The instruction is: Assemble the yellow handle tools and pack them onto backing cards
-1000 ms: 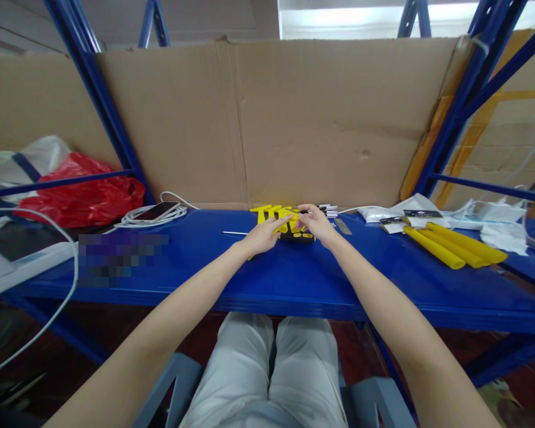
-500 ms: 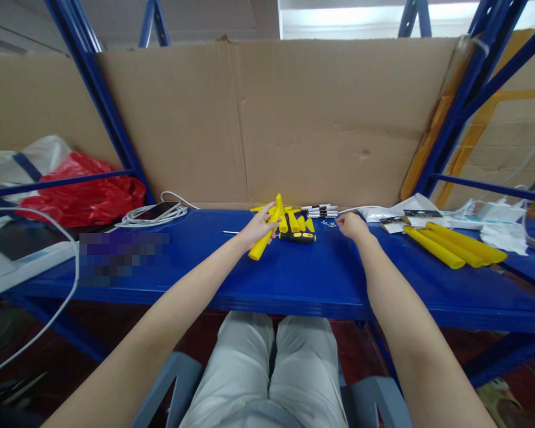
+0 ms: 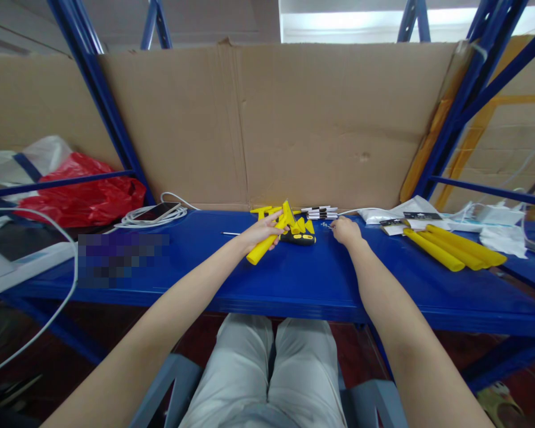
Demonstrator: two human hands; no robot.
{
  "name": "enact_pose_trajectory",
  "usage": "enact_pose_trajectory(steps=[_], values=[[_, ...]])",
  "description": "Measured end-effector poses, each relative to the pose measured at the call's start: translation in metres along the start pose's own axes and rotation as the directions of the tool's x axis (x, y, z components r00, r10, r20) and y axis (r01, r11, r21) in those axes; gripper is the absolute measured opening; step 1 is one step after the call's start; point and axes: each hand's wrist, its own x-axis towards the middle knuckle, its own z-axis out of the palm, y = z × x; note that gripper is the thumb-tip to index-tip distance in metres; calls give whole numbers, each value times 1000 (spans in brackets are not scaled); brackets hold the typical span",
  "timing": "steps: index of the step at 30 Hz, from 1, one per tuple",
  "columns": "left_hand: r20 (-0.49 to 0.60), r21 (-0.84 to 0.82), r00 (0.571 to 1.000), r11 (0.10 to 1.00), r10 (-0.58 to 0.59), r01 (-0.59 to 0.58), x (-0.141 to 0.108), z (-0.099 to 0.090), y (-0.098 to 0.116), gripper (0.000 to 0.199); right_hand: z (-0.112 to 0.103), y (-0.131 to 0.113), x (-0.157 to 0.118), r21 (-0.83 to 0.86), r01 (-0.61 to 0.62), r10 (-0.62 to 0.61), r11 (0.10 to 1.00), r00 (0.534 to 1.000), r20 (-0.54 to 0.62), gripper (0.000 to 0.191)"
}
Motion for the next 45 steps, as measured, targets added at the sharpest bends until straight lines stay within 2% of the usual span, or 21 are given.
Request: enact_pose_trajectory(steps=[8, 20, 27, 37, 45], values=[[-21, 30, 999, 999, -35, 35, 1, 0, -1, 78, -5, -8, -2, 3, 22, -22, 1000, 1000, 10, 27], [-15, 62, 999, 997, -38, 39, 1, 0, -2, 78, -3, -13, 2, 86, 30, -39, 996, 994, 105, 24], [-21, 75, 999, 996, -49, 50, -4, 2, 3, 77, -2, -24, 1, 68, 95, -100, 993, 992, 79, 23], [-37, 72, 997, 995, -67, 69, -1, 0, 1, 77, -1, -23, 3, 17, 157, -158, 987, 984, 81, 23], [-16, 55, 999, 998, -44, 45, -2, 0, 2, 79, 7, -19, 7, 20, 164, -165, 986, 983, 83, 25]])
